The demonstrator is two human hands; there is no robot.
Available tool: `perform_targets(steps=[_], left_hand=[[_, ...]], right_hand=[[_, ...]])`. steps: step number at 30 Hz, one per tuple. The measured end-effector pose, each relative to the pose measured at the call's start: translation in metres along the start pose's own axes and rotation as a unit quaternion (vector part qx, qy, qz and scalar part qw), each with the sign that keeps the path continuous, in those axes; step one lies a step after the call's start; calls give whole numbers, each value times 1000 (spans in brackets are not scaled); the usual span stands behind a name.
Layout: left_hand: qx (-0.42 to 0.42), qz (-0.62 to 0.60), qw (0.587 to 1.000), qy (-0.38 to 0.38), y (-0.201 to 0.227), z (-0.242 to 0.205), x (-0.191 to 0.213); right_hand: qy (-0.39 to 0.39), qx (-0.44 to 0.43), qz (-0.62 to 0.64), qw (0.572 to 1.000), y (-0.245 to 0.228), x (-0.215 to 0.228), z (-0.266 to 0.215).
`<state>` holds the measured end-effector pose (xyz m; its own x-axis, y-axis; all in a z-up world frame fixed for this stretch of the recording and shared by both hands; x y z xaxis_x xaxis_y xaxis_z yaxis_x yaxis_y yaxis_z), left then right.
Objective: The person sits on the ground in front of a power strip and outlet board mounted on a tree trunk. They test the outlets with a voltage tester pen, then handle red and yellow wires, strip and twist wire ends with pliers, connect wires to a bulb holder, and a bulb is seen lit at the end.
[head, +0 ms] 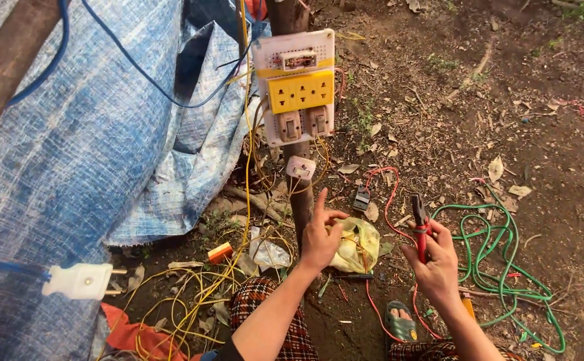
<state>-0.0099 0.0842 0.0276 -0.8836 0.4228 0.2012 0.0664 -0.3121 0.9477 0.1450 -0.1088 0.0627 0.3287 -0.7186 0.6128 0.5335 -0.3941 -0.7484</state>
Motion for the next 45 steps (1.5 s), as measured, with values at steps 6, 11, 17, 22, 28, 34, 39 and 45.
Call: perform_targets(steps=[6, 11, 17, 22, 28, 34, 39, 45], left_hand=[[34, -163, 966, 200, 23, 24, 66], [96, -291, 873, 380, -2, 36, 159], [69, -261, 871, 410, -5, 31, 173], [5, -123, 943, 308, 22, 28, 154], [120, -90, 950, 274, -56, -21, 207], [412, 23, 857, 309, -137, -108, 221], [220, 66, 970, 82, -82, -53, 128], [6, 97, 981, -171, 39, 32, -10]], right_hand=[[-3, 1, -13, 1000, -1, -4, 3], [20, 10, -2, 1000, 4, 4, 2], [39, -17, 58, 997, -9, 19, 7], [45, -20, 67, 997, -6, 23, 6], [52, 13, 105, 993, -19, 27, 7], [27, 4, 84, 996, -10, 21, 3], [27, 13, 44, 999, -11, 22, 1], [37, 30, 59, 997, -13, 22, 5]])
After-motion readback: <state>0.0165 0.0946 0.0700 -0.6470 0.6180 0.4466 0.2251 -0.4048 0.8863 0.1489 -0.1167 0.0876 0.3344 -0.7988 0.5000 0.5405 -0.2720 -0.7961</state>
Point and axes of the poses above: each hand's wrist, its own z-axis towards the middle knuckle, its own x-axis out of the back of the hand, y = z × x, the point moved 7 cm from there along z, towards the middle knuckle, and after that the axes turned 12 degrees about y, right-handed, at the moved point
